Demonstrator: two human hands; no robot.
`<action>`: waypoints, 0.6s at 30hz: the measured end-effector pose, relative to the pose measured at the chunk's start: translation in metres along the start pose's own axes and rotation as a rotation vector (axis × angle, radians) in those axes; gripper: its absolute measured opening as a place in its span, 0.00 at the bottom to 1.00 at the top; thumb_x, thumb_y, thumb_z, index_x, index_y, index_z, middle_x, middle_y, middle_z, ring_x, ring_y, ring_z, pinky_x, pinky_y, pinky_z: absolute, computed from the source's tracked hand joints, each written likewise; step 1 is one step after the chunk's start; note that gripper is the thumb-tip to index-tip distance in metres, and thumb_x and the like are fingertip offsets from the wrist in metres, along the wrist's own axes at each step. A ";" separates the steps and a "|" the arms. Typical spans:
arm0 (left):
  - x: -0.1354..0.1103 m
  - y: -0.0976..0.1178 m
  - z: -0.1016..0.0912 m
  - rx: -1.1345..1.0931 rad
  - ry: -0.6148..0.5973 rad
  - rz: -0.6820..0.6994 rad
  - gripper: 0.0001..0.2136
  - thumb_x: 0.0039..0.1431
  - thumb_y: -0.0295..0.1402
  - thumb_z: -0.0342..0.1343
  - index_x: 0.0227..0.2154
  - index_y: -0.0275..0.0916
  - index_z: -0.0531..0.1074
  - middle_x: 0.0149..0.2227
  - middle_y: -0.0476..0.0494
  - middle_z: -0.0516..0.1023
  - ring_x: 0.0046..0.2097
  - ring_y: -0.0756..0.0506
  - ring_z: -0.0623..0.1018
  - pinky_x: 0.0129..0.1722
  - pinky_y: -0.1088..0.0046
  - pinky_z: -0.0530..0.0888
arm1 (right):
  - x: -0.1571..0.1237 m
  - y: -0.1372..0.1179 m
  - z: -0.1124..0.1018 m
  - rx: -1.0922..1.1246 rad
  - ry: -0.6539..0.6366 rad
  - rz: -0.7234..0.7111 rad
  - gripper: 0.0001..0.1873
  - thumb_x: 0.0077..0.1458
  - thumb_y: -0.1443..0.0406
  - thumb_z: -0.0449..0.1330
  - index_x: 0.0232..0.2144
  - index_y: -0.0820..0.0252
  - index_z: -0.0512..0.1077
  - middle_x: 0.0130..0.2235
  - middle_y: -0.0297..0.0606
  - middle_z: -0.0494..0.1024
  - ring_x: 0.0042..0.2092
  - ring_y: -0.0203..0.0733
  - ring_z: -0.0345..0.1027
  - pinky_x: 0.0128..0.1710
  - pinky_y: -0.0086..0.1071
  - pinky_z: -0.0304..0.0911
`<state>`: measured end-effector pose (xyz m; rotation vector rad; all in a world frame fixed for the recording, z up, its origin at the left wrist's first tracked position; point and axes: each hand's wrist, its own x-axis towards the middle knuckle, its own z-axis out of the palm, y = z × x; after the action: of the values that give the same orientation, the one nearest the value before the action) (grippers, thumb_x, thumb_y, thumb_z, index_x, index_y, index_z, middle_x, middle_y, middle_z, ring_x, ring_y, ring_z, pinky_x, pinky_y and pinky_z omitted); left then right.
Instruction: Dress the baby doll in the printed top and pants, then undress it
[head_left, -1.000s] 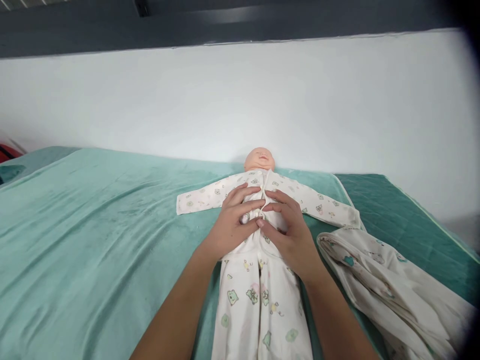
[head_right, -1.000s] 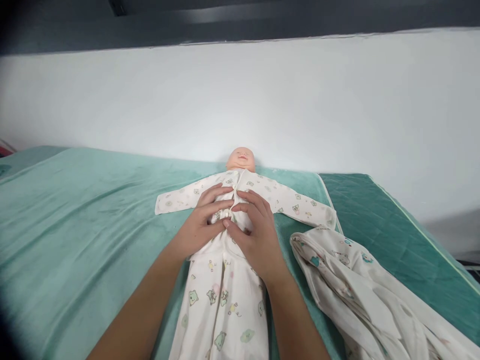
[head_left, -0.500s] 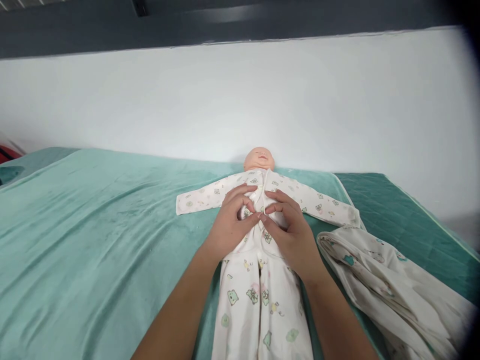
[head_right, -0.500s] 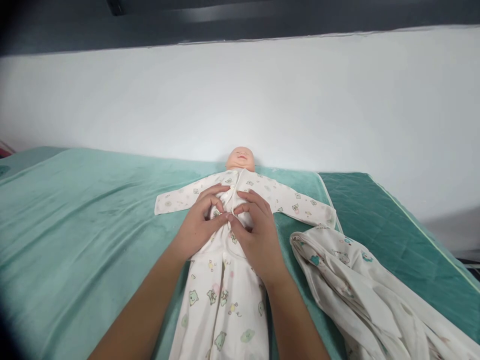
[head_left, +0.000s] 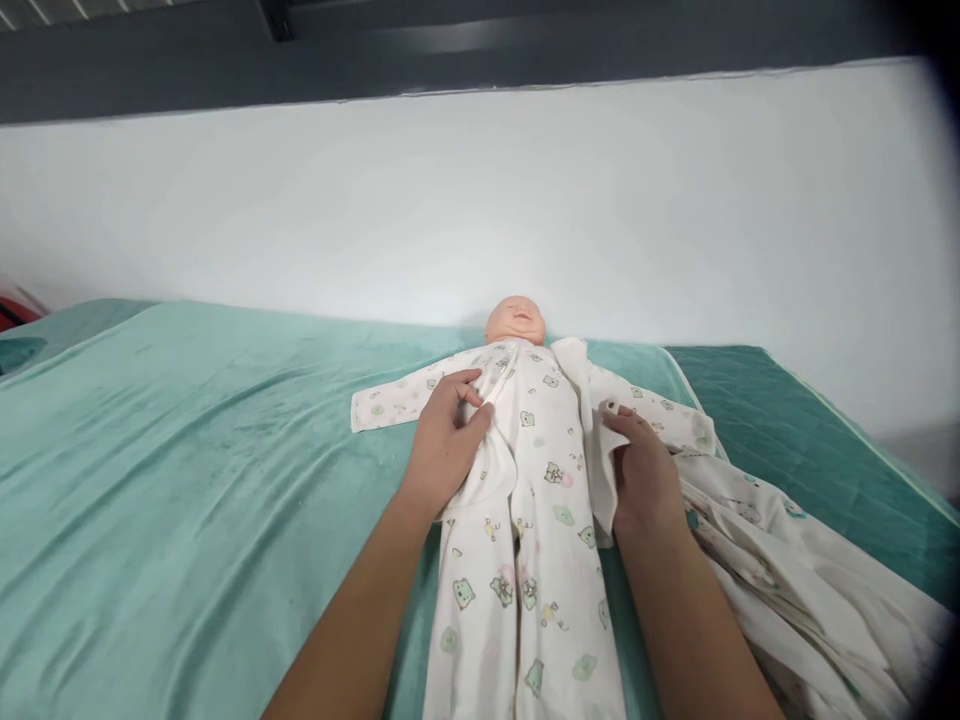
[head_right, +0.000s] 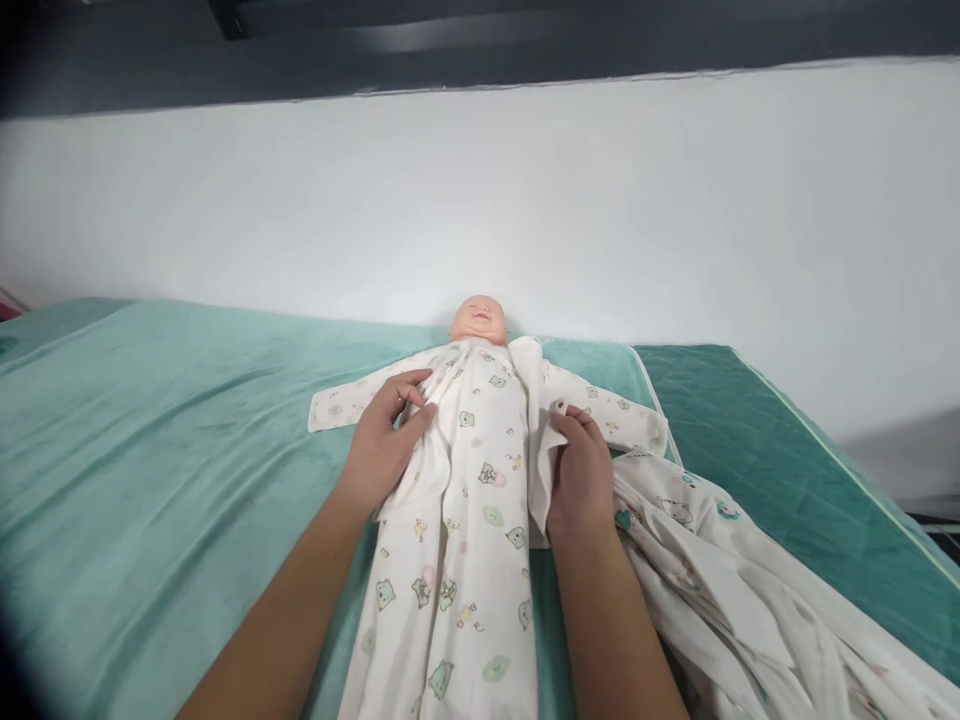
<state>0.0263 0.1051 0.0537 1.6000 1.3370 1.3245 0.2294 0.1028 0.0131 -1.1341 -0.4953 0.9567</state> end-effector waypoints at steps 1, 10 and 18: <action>0.001 -0.001 0.000 -0.039 0.020 -0.009 0.03 0.58 0.32 0.55 0.30 0.42 0.66 0.56 0.48 0.73 0.58 0.44 0.70 0.58 0.64 0.64 | -0.001 0.001 0.002 0.021 0.016 0.028 0.14 0.40 0.66 0.65 0.34 0.57 0.72 0.32 0.32 0.76 0.34 0.41 0.73 0.32 0.32 0.70; 0.017 -0.022 -0.024 -0.152 0.351 -0.352 0.06 0.51 0.33 0.57 0.33 0.42 0.68 0.26 0.55 0.65 0.26 0.53 0.63 0.28 0.76 0.61 | -0.004 0.001 0.008 0.027 0.018 0.044 0.29 0.38 0.69 0.64 0.47 0.52 0.72 0.47 0.34 0.77 0.45 0.43 0.74 0.40 0.33 0.72; 0.023 -0.030 -0.027 -0.004 0.149 -0.310 0.15 0.54 0.42 0.57 0.42 0.40 0.76 0.43 0.43 0.78 0.44 0.43 0.75 0.45 0.68 0.69 | -0.005 -0.001 0.006 -0.555 -0.081 -0.143 0.22 0.51 0.51 0.62 0.43 0.58 0.78 0.47 0.39 0.79 0.50 0.49 0.71 0.50 0.39 0.65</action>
<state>-0.0090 0.1322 0.0400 1.2487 1.5969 1.2706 0.2226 0.1012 0.0172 -1.5334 -0.9336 0.7591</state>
